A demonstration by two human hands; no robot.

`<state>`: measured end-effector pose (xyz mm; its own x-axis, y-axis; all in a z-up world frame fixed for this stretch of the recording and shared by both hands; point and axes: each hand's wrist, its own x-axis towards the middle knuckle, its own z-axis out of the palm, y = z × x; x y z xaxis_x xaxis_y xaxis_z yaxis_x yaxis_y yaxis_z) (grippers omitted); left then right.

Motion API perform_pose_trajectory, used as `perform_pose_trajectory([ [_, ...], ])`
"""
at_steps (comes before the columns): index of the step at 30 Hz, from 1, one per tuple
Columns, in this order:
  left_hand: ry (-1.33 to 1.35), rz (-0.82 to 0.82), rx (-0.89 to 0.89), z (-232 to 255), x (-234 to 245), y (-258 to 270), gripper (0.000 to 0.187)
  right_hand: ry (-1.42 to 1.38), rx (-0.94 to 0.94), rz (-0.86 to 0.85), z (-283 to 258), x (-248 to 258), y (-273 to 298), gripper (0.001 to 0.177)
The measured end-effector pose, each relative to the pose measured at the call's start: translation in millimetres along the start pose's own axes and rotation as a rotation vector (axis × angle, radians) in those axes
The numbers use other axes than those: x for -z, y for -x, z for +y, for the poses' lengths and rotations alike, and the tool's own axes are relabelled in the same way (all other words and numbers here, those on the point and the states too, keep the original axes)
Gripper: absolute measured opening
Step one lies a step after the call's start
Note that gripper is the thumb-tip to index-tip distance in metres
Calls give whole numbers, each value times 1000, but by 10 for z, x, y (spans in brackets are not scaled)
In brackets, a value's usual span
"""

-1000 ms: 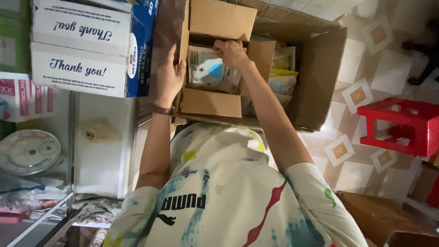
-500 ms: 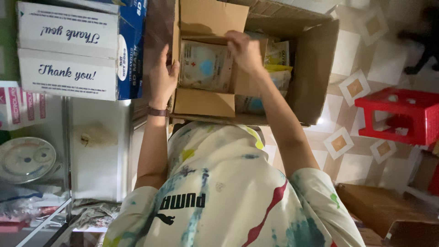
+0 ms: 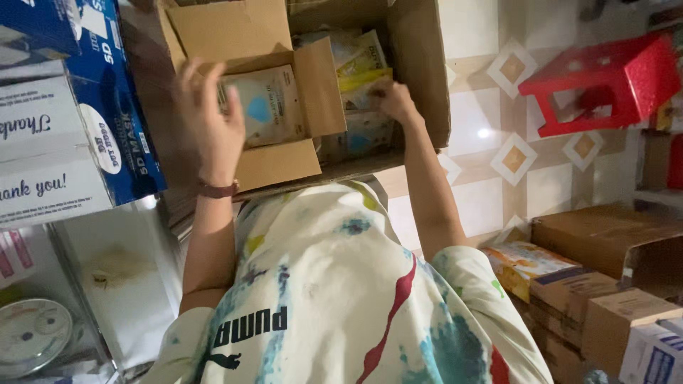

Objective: The person packs small yellow and white packages of face masks into a cardboard box. They arrange the items by hand, place a thank you card on top, and close the box flaps.

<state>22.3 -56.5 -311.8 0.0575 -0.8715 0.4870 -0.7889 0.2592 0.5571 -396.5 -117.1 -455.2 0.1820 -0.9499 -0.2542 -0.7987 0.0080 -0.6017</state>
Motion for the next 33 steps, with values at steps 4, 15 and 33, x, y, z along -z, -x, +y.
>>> perform_pose_trajectory([
  [4,207,-232,32,250,-376,-18,31,368,-70,-315,206,-379,-129,46],
  [15,301,-350,-7,311,-441,202,29,740,128,-259,386,-696,-313,31],
  [33,1106,-801,436,547,-556,209,68,-74,389,774,-1413,997,1053,15],
])
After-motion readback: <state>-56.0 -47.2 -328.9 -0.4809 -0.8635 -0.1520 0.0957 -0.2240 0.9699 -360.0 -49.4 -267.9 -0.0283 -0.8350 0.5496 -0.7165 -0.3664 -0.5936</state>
